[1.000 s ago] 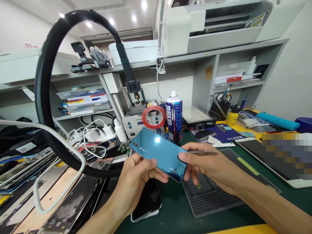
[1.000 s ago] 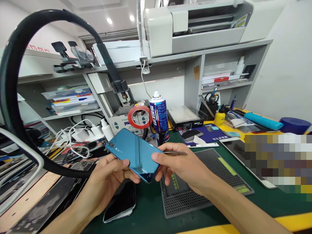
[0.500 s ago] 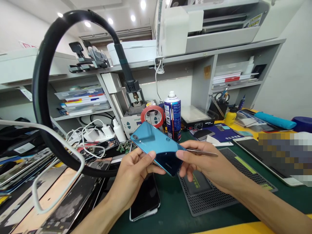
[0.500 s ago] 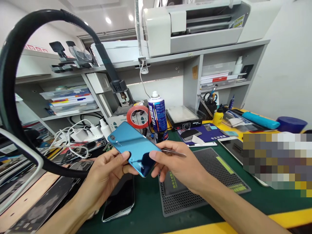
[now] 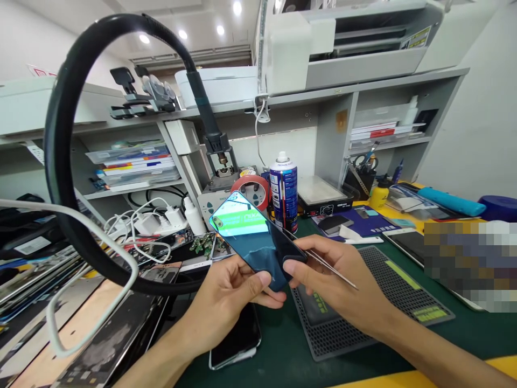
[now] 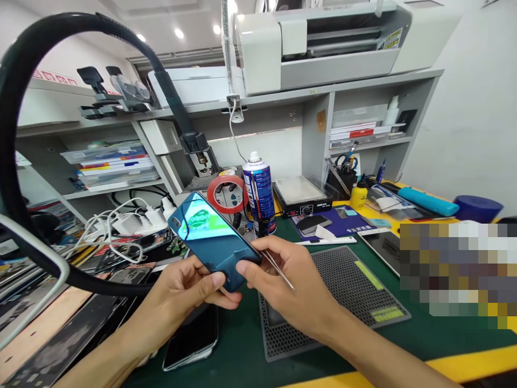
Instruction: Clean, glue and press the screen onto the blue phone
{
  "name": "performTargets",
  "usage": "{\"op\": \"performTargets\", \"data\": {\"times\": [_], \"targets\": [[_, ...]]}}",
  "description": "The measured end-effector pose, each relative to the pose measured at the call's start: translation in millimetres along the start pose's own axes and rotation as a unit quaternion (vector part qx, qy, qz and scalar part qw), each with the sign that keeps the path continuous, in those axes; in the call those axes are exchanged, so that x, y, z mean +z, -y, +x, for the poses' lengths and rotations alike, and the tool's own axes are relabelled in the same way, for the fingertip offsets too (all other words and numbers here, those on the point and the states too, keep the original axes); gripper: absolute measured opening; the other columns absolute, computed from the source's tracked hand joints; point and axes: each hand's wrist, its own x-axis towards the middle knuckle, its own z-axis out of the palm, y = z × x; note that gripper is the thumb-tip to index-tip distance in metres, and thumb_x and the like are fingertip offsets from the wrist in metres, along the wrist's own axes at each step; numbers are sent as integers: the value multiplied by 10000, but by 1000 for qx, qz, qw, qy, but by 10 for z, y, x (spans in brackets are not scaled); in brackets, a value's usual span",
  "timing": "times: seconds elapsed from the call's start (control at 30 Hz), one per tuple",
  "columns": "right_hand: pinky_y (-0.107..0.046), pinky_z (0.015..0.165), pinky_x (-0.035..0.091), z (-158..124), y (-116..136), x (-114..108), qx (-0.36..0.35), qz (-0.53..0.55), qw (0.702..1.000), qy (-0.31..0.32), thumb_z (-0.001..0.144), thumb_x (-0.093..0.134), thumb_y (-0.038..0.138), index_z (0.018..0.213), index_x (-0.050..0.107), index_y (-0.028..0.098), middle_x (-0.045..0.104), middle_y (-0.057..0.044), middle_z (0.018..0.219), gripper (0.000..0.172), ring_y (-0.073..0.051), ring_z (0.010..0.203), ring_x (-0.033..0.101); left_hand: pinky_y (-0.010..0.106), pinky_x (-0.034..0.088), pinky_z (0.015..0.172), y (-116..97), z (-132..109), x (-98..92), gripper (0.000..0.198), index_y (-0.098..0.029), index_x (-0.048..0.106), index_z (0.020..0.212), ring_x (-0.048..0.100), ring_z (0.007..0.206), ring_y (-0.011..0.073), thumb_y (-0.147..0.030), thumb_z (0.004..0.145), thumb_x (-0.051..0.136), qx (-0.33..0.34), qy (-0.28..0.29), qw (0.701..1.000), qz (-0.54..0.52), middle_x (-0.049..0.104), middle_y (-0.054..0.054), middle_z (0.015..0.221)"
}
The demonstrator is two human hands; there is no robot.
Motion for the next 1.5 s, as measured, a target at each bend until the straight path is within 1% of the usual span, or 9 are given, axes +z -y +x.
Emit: {"op": "performTargets", "data": {"times": [0.1, 0.2, 0.37, 0.5, 0.7, 0.93, 1.07, 1.37, 1.5], "targets": [[-232, 536, 436, 0, -37, 11, -10, -21, 1000, -10, 829, 765, 417, 943, 643, 244, 630, 28, 718, 240, -139, 620, 571, 393, 633, 778, 4, -4, -12, 234, -109, 657, 934, 771, 802, 276, -333, 885, 702, 8, 1, 1000, 12, 776, 106, 819], [-209, 508, 407, -7, -58, 25, -18, -23, 999, -15, 841, 759, 402, 913, 635, 245, 577, 56, 644, 212, -109, 568, 528, 370, 640, 749, 18, 6, -23, 246, -107, 656, 944, 774, 781, 269, -338, 879, 711, 7, 5, 1000, 4, 777, 101, 810], [-188, 503, 471, -4, -3, 35, 20, 38, 999, 16, 867, 734, 383, 909, 662, 224, 678, 32, 670, 180, -107, 547, 601, 337, 644, 707, 44, 16, -41, 265, -102, 654, 960, 775, 752, 261, -345, 876, 717, 9, 5, 1000, 0, 776, 98, 795], [-176, 478, 485, 17, 36, 34, 42, 84, 995, 25, 868, 732, 376, 896, 690, 204, 682, 20, 640, 180, -105, 526, 607, 335, 644, 692, 57, 19, -33, 310, -84, 644, 1006, 773, 720, 255, -347, 865, 729, 3, -10, 1000, 0, 775, 103, 783], [-184, 473, 503, 35, 35, 10, 46, 109, 992, 45, 869, 729, 361, 796, 699, 172, 682, 2, 621, 205, -108, 504, 616, 304, 631, 661, 71, 24, -10, 312, -80, 623, 941, 768, 673, 238, -367, 869, 722, -3, -15, 1000, 12, 780, 146, 745], [-192, 469, 516, 47, 34, 17, 58, 109, 992, 35, 835, 762, 357, 848, 717, 168, 687, -11, 594, 195, -127, 505, 631, 273, 621, 649, 65, 21, -8, 320, -68, 616, 977, 767, 665, 220, -350, 870, 725, -8, 0, 1000, -11, 780, 160, 749], [-201, 466, 525, 61, 41, 21, 75, 112, 990, 26, 825, 769, 381, 894, 705, 163, 698, -20, 601, 237, -139, 508, 642, 291, 628, 686, 64, 34, -11, 314, -72, 618, 1003, 773, 709, 227, -344, 879, 716, -10, 17, 999, -30, 784, 146, 782], [-205, 476, 518, 59, 41, 34, 103, 96, 989, 38, 856, 737, 431, 871, 685, 164, 705, -36, 587, 273, -138, 494, 634, 308, 638, 685, 49, 22, -28, 252, -89, 614, 935, 768, 695, 219, -316, 884, 709, -19, 43, 997, -61, 772, 132, 763], [-220, 489, 521, 43, 6, 19, 78, 143, 984, 71, 897, 698, 412, 817, 677, 174, 713, -42, 614, 251, -173, 563, 684, 348, 645, 759, 46, 18, -29, 233, -74, 648, 1029, 759, 768, 205, -266, 903, 684, -6, 70, 995, -72, 749, 105, 842]]}}
